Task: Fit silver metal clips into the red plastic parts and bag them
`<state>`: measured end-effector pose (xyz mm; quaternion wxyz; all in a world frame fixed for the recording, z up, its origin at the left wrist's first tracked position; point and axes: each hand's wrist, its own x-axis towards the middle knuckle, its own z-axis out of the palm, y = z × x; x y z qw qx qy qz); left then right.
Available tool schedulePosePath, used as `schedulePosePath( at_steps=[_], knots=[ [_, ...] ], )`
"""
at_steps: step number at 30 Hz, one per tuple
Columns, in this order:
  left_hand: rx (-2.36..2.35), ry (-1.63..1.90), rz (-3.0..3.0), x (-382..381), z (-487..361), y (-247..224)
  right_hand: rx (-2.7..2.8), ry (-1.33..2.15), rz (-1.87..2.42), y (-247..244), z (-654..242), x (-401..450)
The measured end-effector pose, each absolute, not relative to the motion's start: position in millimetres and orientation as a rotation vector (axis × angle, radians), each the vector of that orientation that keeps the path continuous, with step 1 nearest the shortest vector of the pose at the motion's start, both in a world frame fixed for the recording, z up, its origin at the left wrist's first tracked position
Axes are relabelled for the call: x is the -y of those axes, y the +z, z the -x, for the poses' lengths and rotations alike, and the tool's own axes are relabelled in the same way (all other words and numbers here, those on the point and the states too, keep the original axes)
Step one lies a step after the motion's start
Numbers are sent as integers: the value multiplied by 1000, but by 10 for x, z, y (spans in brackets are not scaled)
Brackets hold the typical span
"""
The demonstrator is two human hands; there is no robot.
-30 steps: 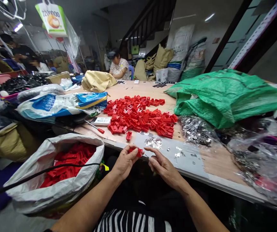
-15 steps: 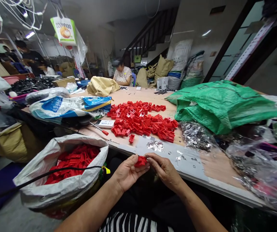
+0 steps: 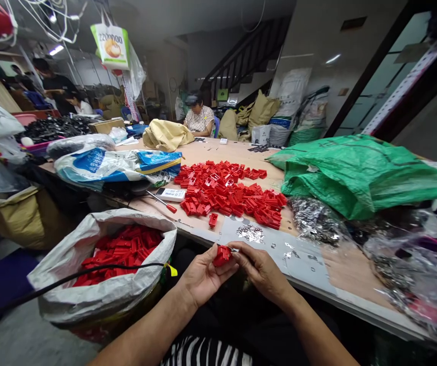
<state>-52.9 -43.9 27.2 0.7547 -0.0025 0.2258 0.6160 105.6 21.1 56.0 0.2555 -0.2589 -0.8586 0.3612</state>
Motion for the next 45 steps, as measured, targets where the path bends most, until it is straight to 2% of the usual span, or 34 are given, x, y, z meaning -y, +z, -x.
schedulePosePath(
  at_steps=[4, 9, 15, 21, 25, 32, 34, 40, 45],
  knots=[
    [-489, 1369, 21, 440, 591, 296, 2394, 1032, 679, 586, -1011, -190],
    [-503, 1405, 52, 446, 649, 286, 2388, 932, 728, 559, -911, -206],
    [-471, 1396, 9, 474, 680, 258, 2223, 1128, 712, 560, -767, -260],
    [-398, 1440, 61, 529, 802, 224, 2282, 1239, 655, 672, -574, -260],
    [-241, 1535, 110, 569, 880, 131, 2233, 1383, 564, 763, -269, -221],
    [-296, 1612, 141, 588, 991, -56, 2158, 1461, 336, 719, 495, -166],
    [-333, 1614, 161, 613, 1034, -90, 2202, 1371, 340, 645, 542, -267],
    [-367, 1585, 203, 631, 1056, -171, 2463, 547, 899, 276, 162, -797],
    [-402, 1514, 170, 551, 921, -224, 2540, 499, 1056, 70, -122, -939]
  ],
)
